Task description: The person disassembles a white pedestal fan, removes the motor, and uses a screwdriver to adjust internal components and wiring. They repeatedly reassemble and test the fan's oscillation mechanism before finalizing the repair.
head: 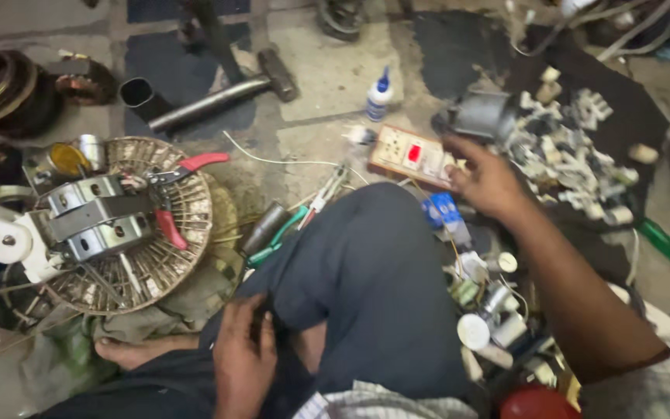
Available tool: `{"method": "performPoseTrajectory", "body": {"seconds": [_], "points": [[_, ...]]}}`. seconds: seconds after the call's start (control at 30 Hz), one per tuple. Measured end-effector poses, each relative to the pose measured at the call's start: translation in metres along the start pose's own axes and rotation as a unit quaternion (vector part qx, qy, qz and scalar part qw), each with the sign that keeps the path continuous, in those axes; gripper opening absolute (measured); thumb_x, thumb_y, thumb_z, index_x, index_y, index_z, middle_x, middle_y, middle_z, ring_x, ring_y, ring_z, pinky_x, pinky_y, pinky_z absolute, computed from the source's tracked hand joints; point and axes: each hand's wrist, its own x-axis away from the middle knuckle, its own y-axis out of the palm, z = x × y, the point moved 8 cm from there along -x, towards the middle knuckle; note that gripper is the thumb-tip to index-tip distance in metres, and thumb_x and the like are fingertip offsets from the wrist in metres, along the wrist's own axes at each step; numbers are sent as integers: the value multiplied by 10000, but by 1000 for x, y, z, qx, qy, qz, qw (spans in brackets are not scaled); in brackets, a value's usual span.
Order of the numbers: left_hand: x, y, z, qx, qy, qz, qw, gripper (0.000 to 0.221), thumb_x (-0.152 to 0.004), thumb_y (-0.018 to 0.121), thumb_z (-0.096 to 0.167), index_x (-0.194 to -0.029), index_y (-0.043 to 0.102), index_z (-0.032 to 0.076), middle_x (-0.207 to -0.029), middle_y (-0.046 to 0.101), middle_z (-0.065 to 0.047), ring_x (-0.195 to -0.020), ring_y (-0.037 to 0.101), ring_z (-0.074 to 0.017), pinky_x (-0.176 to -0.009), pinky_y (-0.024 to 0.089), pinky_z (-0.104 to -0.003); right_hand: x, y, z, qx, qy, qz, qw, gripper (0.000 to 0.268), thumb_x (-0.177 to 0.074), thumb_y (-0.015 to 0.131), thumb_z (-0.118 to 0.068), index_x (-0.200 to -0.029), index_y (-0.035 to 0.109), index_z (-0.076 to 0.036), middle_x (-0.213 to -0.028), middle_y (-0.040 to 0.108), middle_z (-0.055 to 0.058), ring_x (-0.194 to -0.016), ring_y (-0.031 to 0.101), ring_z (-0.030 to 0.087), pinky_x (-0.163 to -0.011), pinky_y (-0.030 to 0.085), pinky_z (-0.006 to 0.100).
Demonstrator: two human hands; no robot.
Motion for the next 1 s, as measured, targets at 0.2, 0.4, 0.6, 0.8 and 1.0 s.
{"method": "performPoseTrajectory", "body": {"seconds": [0.2,0.4,0.6,0.8,1.0], "points": [[35,-9,20,-35,106,25,993,285,-882,660,83,-1165,691,87,-1108,672,-152,-1007,689,-331,-840,544,-396,91,-96,39,-218,-16,166,962,317,-1025,597,-64,-1326,602,37,-1182,708,130,-1106,689,185,-954,557,309],[59,-9,55,33,197,11,980,334,-826,645,60,-1155,698,81,-1062,707,-136,-990,722,-310,-843,567,-383,167,-97,97,-259,62,264,927,206,-1039,617,-54,-1218,652,42,-1054,713,136,-912,687,191,-798,560,305],[77,-18,74,-4,223,-56,973,283,-836,639,21,-1106,717,55,-1028,752,-164,-961,723,-369,-838,565,-435,156,5,32,-281,11,206,937,151,-1120,593,-48,-1230,642,41,-1104,709,163,-1000,683,191,-894,558,317],[24,-70,29,-142,116,71,980,187,-786,639,-7,-954,711,33,-907,713,-204,-902,692,-409,-908,391,-575,133,39,-81,-13,-247,233,941,236,-1013,665,-93,-1240,711,-45,-1189,692,236,-1119,688,317,-1023,537,376],[-18,-185,-89,-209,-168,24,963,289,-754,688,40,-1043,702,37,-991,704,-260,-1010,679,-436,-922,498,-511,77,94,-115,118,-324,197,918,239,-988,659,-132,-1218,691,-77,-1184,641,208,-1126,635,314,-1032,506,379]]}}
